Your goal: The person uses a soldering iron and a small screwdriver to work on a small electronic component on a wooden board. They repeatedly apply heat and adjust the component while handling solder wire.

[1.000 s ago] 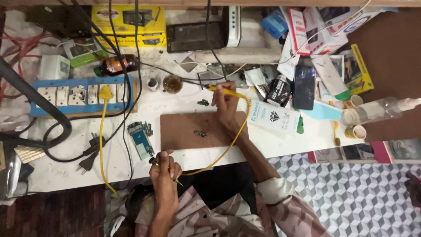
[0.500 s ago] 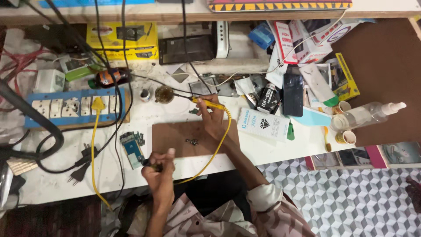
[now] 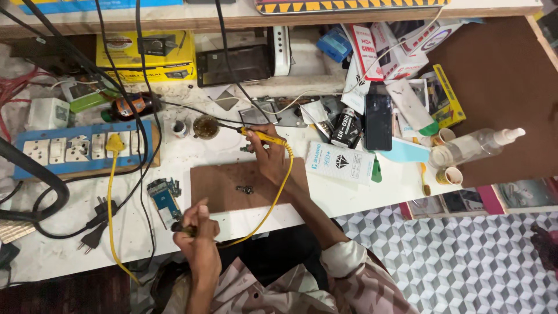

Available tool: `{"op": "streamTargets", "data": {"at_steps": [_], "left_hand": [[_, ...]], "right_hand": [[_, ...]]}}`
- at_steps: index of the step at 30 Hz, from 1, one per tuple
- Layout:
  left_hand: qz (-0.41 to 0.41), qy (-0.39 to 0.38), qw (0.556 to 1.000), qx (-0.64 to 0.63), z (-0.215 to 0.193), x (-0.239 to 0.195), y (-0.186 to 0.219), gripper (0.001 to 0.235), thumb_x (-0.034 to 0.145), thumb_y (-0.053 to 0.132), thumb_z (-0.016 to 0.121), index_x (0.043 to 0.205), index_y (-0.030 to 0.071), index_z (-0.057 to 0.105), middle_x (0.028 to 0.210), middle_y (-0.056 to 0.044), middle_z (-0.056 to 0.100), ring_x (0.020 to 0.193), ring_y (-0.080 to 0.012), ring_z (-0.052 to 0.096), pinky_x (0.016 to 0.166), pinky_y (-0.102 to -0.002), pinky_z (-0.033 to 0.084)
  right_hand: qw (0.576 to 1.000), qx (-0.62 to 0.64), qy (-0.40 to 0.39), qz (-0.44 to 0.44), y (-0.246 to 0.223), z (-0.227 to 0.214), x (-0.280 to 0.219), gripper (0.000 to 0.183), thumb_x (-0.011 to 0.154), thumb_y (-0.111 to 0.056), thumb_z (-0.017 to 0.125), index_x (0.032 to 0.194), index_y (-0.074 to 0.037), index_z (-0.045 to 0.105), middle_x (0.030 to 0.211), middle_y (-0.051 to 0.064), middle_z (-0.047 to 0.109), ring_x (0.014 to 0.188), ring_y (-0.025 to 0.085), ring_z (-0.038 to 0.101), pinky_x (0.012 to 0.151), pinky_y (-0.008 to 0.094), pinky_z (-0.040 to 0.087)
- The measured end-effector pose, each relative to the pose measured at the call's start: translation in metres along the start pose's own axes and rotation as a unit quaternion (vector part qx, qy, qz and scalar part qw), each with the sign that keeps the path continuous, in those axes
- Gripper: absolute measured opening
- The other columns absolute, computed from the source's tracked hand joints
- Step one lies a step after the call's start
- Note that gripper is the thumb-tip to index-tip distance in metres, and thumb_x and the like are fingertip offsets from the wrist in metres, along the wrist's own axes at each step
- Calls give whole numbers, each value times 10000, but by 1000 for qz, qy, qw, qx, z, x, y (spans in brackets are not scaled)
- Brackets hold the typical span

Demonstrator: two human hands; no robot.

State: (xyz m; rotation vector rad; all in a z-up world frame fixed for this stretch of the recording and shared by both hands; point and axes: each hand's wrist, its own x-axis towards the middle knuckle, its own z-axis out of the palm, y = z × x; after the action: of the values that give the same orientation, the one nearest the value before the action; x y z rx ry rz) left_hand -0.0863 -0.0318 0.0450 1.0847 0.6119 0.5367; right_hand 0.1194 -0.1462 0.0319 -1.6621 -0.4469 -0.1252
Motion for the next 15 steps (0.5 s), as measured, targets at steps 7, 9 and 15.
{"op": "streamTargets", "data": {"at_steps": [7,9,15], "left_hand": [[137,27,990,4,-4,47,-20,172,1017,115,765,941,24,639,716,55,466,618,-41,374,581,-256,311],[134,30,989,-51,-5,62,-28,258,1031,157,759,872,61,580,748,38,497,613,-44,357,578,-261,293],[134,-70,946,-286,21,93,-33,349,1113,401,510,1056,60,556,675,26,400,581,-85,328,589,-280,274]], "right_hand": [[998,53,31,6,2,7,8,218,1036,-172,623,1159,1,574,959,102,739,728,108,677,637,242,540],[999,23,49,3,3,9,12,204,1031,-164,646,1130,4,589,962,106,751,726,114,681,646,244,543],[992,114,27,45,19,16,23,233,1017,-159,612,1203,-20,591,1012,93,732,640,90,619,521,214,424]]}}
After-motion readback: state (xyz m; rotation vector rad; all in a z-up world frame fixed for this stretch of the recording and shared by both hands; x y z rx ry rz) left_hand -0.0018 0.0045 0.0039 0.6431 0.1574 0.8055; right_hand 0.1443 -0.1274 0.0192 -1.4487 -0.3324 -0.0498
